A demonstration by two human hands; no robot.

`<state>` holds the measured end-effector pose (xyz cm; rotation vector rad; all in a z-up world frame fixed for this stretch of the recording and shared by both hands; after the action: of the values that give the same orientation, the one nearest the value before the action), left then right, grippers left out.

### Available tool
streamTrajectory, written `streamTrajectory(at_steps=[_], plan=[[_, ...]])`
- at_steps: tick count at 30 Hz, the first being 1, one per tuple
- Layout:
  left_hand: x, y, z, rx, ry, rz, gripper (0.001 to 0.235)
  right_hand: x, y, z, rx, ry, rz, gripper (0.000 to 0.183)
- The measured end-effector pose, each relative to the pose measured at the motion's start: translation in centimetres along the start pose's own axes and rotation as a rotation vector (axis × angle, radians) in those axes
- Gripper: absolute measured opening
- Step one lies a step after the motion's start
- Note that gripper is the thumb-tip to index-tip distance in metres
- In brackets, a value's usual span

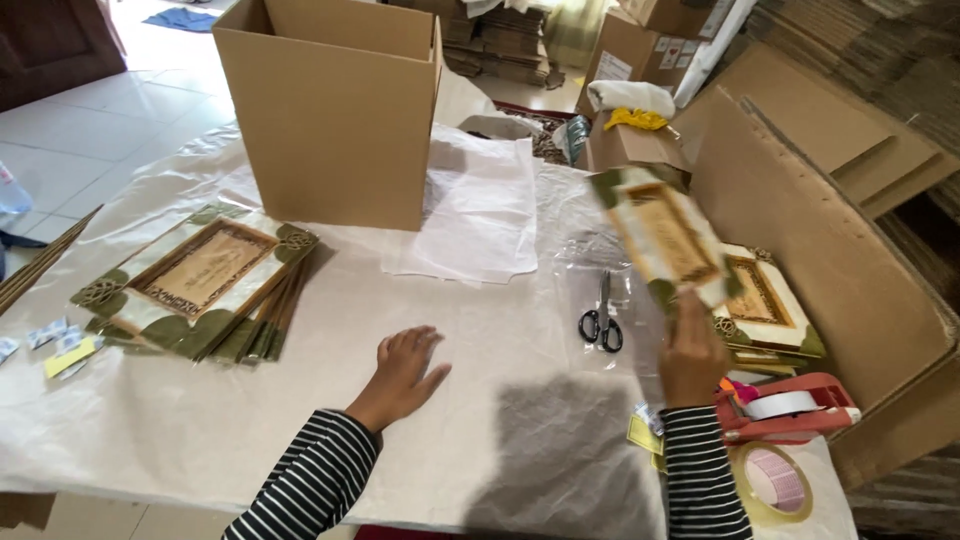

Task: Applying colorful decorative stickers or tape to the back of picture frames at a manual workstation.

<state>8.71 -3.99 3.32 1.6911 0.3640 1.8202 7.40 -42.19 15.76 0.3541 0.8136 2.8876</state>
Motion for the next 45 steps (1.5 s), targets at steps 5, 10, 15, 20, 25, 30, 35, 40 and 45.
streamTrajectory(at_steps=[5,10,15,20,25,30,35,40,45], plan=[[2.6,-0.5,-0.4,0.069,0.136,-0.322,0.044,1.1,-9.0,-1.6,0.072,0.114,0.248,0.027],[4.2,-2.3,0.0,0.143,0.278,-1.182,0.044,1.4,-16.6,-2.3,0.221,0.062,0.28,0.026],[5.2,-0.8,-1.3,0.63,0.126,-1.455,0.07,0.6,-19.8,-6.4,0.411,0.181,0.749,0.033],[3.8,-3.8,2.7,0.605,0.179,-1.165,0.076,3.3,-19.2,-2.2,0.399,0.089,0.852,0.028],[1.5,-7.2,5.5,0.459,0.377,-1.066,0.039,3.3,-17.4,-0.6,0.26,-0.146,1.207,0.053],[4.1,-4.1,3.3,0.27,0.475,-1.126,0.044,1.1,-17.1,-0.1,-0.016,-0.282,1.432,0.031],[4.8,-2.4,2.1,0.24,0.473,-1.041,0.044,-0.2,-14.8,-1.8,-0.197,-0.16,1.235,0.048],[5.5,-1.2,1.5,0.107,0.522,-0.919,0.039,0.0,-13.5,-2.2,-0.284,-0.115,1.227,0.064],[6.3,-0.4,1.2,0.071,0.495,-0.957,0.035,-0.1,-13.7,-2.3,-0.199,-0.049,1.283,0.062]])
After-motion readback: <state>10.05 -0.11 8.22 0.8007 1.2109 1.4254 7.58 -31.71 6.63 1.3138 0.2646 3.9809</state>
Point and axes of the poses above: each hand's wrist, its own z-axis towards the middle knuckle, its own x-axis out of the back of the hand, y = z × x, the point moved 10 cm from there along z, towards the middle knuckle, and after that the axes turned 10 degrees about x, right-handed, at the moved point
